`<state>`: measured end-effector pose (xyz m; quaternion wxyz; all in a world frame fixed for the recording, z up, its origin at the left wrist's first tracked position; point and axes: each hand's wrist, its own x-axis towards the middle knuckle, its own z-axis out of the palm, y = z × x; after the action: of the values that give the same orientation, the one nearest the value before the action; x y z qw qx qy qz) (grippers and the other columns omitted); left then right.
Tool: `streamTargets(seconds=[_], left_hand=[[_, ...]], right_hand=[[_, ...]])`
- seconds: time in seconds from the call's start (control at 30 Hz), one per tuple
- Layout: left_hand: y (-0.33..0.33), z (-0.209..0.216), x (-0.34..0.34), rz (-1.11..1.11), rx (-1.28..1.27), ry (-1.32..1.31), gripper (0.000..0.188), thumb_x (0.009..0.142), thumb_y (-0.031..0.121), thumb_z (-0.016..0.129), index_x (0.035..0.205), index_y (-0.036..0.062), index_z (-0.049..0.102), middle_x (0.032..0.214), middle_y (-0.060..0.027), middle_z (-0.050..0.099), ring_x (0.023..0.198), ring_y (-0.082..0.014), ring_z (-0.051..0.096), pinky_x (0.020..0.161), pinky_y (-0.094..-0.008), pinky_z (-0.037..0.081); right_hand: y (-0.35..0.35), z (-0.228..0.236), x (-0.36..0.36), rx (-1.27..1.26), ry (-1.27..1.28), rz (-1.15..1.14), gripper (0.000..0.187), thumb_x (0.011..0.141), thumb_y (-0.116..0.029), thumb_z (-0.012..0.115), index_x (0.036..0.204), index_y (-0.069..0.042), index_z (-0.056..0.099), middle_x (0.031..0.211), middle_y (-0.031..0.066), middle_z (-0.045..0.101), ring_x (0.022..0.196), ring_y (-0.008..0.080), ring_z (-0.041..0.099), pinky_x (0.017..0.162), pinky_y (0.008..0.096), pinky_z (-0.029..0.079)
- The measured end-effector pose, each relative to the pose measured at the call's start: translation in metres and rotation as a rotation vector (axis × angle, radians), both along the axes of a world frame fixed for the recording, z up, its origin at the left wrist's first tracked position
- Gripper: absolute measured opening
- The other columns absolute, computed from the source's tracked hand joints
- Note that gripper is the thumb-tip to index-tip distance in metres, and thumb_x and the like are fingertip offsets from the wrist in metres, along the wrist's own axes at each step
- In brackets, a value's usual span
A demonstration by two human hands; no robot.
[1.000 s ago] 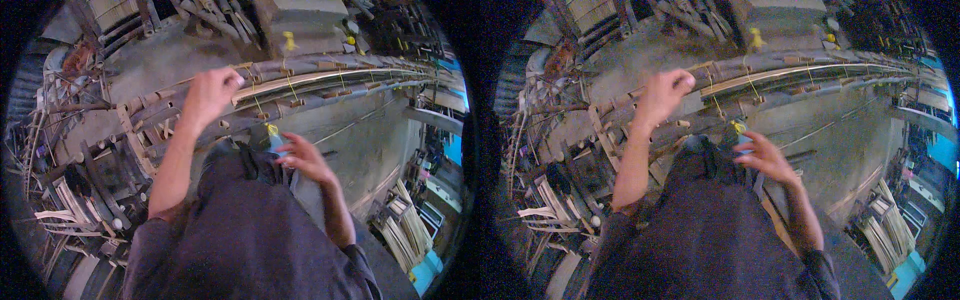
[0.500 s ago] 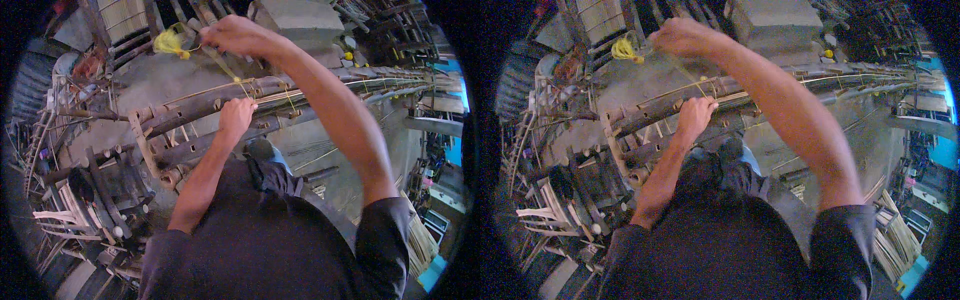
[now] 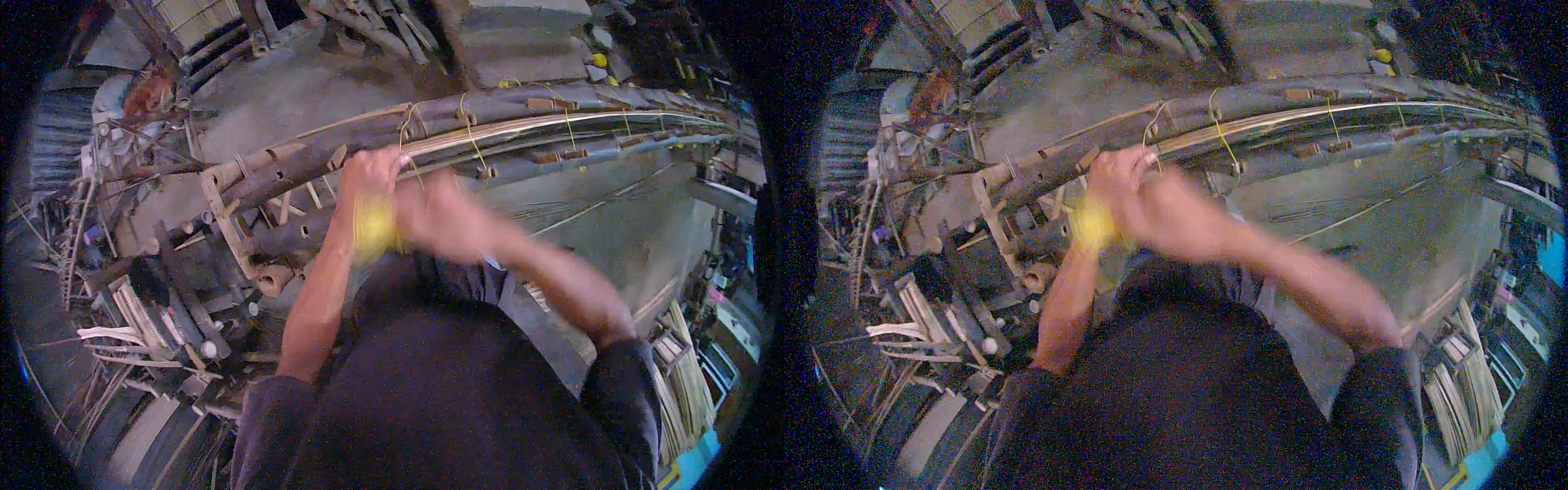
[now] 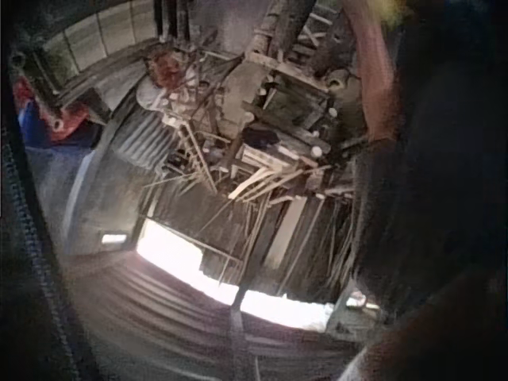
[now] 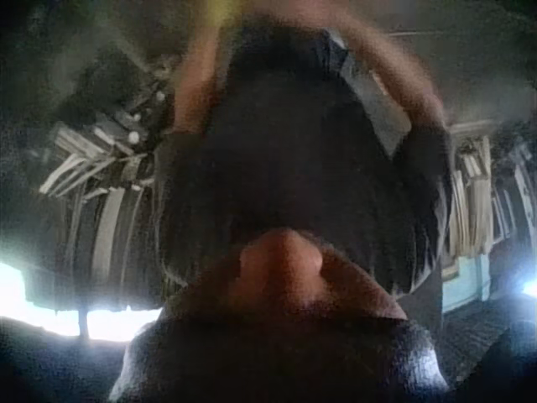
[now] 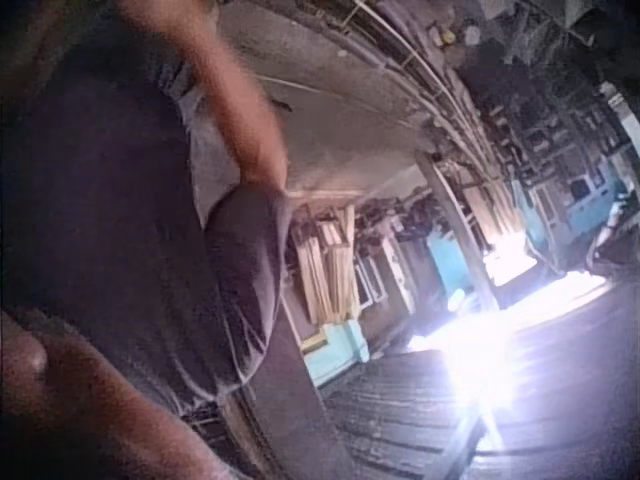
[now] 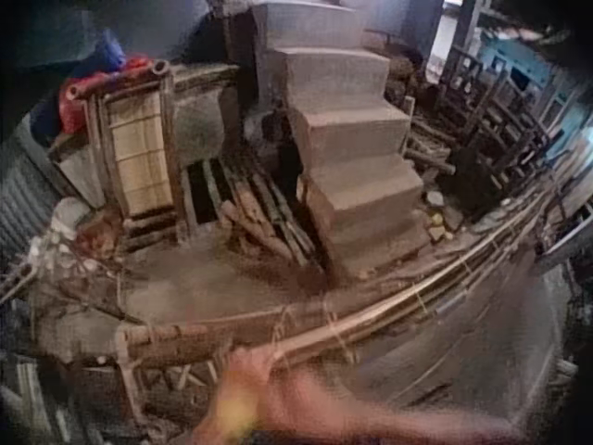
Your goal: The person ties thin bamboo sticks together using yellow string in a workshop. They repeatedly wrap and knot the string around the sticks to secure them.
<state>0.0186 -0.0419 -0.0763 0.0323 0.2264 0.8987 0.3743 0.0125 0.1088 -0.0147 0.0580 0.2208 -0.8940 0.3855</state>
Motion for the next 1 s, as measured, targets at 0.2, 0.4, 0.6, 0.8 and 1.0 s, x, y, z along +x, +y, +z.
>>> streamTargets(seconds=[0.2, 0.4, 0.6, 0.8, 1.0], left_hand=[[0.036, 0.061, -0.033, 0.042, 0.414, -0.419, 0.029, 0.095, 0.027, 0.056, 0.083, 0.0015, 0.064, 0.077, -0.0051, 0.065, 0.074, -0.0149, 0.061, 0.070, -0.0323, 0.048], [0.039, -0.044, -0.132, 0.256, 0.232, -0.525, 0.023, 0.095, 0.031, 0.049, 0.085, 0.0123, 0.057, 0.071, 0.0050, 0.048, 0.058, -0.0080, 0.046, 0.056, -0.0231, 0.040], [-0.019, -0.038, -0.275, 0.019, 0.451, -0.480, 0.041, 0.096, 0.041, 0.049, 0.120, 0.0088, 0.053, 0.107, -0.0075, 0.060, 0.092, -0.0194, 0.059, 0.079, -0.0318, 0.049], [0.007, -0.119, -0.315, 0.124, -0.075, -0.784, 0.050, 0.093, 0.047, 0.055, 0.120, 0.0049, 0.056, 0.109, -0.0059, 0.061, 0.093, -0.0173, 0.056, 0.086, -0.0318, 0.045], [0.208, -0.061, -0.232, -0.318, -0.336, -0.263, 0.045, 0.094, 0.028, 0.058, 0.127, -0.0011, 0.053, 0.123, -0.0107, 0.058, 0.111, -0.0207, 0.054, 0.097, -0.0333, 0.040]], right_hand=[[-0.035, -0.087, 0.094, 0.110, -0.338, 0.319, 0.018, 0.085, -0.023, 0.055, 0.080, -0.007, 0.062, 0.079, 0.0126, 0.067, 0.073, 0.0328, 0.067, 0.067, 0.0458, 0.054], [-0.028, -0.089, 0.117, 0.066, -0.344, 0.330, 0.019, 0.079, -0.026, 0.058, 0.068, -0.012, 0.063, 0.064, 0.0067, 0.065, 0.060, 0.0282, 0.066, 0.056, 0.0404, 0.053], [0.064, 0.018, 0.152, -0.358, -0.051, -0.002, 0.030, 0.066, -0.018, 0.066, 0.092, -0.005, 0.059, 0.102, 0.0133, 0.055, 0.098, 0.0337, 0.054, 0.080, 0.0446, 0.050], [0.126, 0.149, 0.230, -0.371, 0.346, -0.354, 0.017, 0.075, -0.025, 0.057, 0.085, -0.011, 0.056, 0.085, 0.0060, 0.051, 0.086, 0.0235, 0.054, 0.073, 0.0377, 0.047], [0.217, -0.052, 0.300, -0.254, -0.164, -1.130, 0.049, 0.075, -0.010, 0.067, 0.123, -0.006, 0.055, 0.122, 0.0181, 0.055, 0.113, 0.0351, 0.054, 0.092, 0.0435, 0.048]])
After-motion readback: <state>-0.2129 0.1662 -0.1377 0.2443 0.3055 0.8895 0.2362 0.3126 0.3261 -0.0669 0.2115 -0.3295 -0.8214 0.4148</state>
